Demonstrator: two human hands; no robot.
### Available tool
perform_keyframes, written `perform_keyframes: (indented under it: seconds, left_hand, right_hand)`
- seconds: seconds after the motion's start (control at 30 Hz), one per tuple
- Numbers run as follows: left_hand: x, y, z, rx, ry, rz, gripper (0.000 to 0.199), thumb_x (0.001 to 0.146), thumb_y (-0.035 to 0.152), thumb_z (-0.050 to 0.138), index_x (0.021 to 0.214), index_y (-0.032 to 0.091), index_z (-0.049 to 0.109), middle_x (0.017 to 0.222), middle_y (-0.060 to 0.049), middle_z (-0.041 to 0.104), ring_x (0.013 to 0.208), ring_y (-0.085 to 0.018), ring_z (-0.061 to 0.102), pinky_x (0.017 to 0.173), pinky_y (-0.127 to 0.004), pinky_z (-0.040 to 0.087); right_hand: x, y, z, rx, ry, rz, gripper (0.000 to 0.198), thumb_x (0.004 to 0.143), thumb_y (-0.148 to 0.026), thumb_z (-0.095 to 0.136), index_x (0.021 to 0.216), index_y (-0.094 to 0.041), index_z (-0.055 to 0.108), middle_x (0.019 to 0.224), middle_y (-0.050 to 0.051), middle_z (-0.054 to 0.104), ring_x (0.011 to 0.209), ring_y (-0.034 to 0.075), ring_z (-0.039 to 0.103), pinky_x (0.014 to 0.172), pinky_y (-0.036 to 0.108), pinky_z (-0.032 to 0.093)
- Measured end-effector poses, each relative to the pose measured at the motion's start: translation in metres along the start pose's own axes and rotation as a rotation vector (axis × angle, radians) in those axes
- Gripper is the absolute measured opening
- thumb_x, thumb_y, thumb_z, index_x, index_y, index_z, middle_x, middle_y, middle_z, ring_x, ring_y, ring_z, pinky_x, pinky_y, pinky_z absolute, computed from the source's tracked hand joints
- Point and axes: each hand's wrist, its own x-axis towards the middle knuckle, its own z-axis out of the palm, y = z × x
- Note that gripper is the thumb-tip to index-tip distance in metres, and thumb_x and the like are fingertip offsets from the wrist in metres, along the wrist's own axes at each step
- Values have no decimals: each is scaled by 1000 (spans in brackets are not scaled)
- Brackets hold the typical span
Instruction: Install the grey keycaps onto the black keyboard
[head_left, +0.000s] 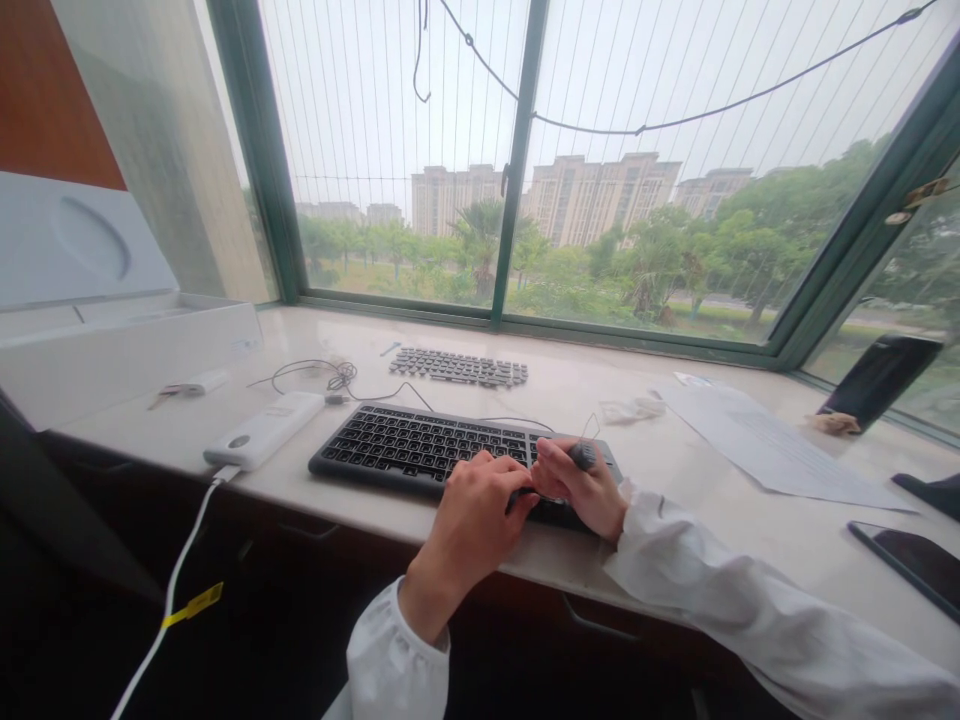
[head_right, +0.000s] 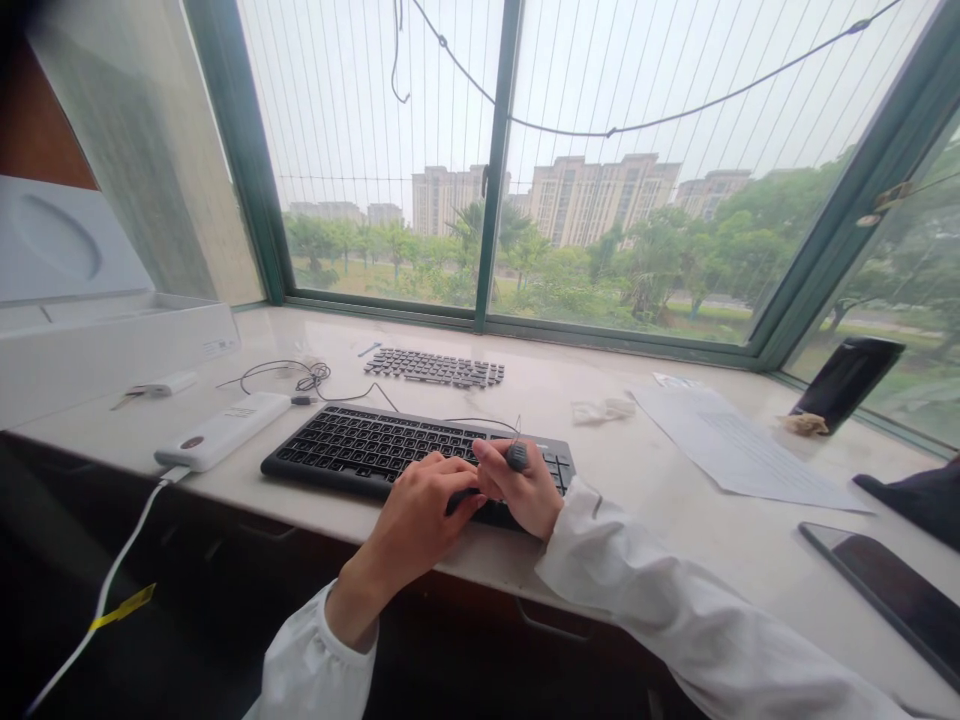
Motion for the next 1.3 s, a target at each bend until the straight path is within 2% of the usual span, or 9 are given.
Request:
perform_keyframes:
  seconds: [0.2, 0.37, 0.53, 0.67, 0.77, 0.83, 0.9, 1.0, 1.3]
  left_hand:
    - [0, 1, 0, 27, 14, -10, 13, 88, 24, 55, 90, 29, 68, 93, 2, 70, 87, -20, 54, 76, -35, 39]
    - [1, 1, 1, 29, 23, -11, 14, 88, 25, 55, 91, 28, 68, 97, 1, 70, 88, -20, 54, 80, -36, 40]
    - [0, 1, 1, 10, 25, -19, 18, 91, 25, 50, 92, 26, 68, 96, 1, 70, 87, -19, 54, 79, -35, 40]
    - [0, 3, -1, 6, 3, -8, 18, 90, 25, 51, 88, 27, 68, 96, 3, 70, 87, -19, 54, 78, -34, 40]
    - [1, 3, -2, 9, 10, -19, 18, 90, 24, 51, 88, 28, 68, 97, 3, 70, 87, -19, 54, 79, -35, 39]
    - [1, 3, -1, 14, 11, -24, 15, 89, 25, 54, 90, 29, 69, 98, 4, 71, 87, -19, 54, 79, -35, 39]
    - [1, 3, -1, 23, 5, -25, 14, 88, 26, 56, 92, 30, 69, 98, 3, 71, 89, -19, 54, 78, -35, 40]
    - [1, 2, 0, 28, 8, -29, 14, 87, 26, 58, 93, 31, 70, 99, 2, 70, 90, -20, 55, 77, -34, 41]
    - [2, 0, 1, 23, 26, -24, 12, 85, 28, 61, 91, 30, 70, 97, 1, 69, 90, -21, 56, 80, -35, 43]
  right_hand:
    - [-6, -10, 1, -284, -66, -90, 51, 94, -45, 46, 52, -17, 39, 50, -4, 34, 47, 7, 29, 44, 24, 23]
    - [-9, -13, 1, -428, -67, -193, 50, 94, -41, 45, 51, -16, 40, 47, -4, 32, 45, 6, 27, 43, 23, 22]
    - [-13, -12, 1, -493, -149, -328, 43, 94, -34, 45, 54, -17, 48, 49, -4, 31, 44, 7, 27, 45, 25, 25]
    - [-15, -11, -1, -463, -282, -386, 45, 93, -37, 43, 51, -19, 42, 49, -3, 28, 46, 9, 27, 48, 28, 25]
    - [-11, -8, -1, -355, -193, -247, 49, 93, -41, 45, 50, -19, 41, 47, -4, 30, 45, 9, 26, 46, 28, 23]
    - [-6, -7, -1, -187, -64, -86, 51, 93, -44, 46, 49, -19, 40, 45, -5, 30, 43, 8, 26, 43, 27, 21]
    - [0, -7, 1, -22, -14, 13, 53, 93, -46, 48, 48, -19, 39, 43, -5, 30, 41, 7, 28, 42, 26, 22]
    - [7, -10, 4, 43, -39, 48, 52, 90, -46, 54, 48, -18, 39, 42, -6, 31, 41, 7, 30, 42, 25, 23]
    - [9, -17, 7, -62, -48, 54, 53, 89, -49, 55, 49, -18, 39, 43, -6, 33, 42, 7, 32, 42, 24, 25]
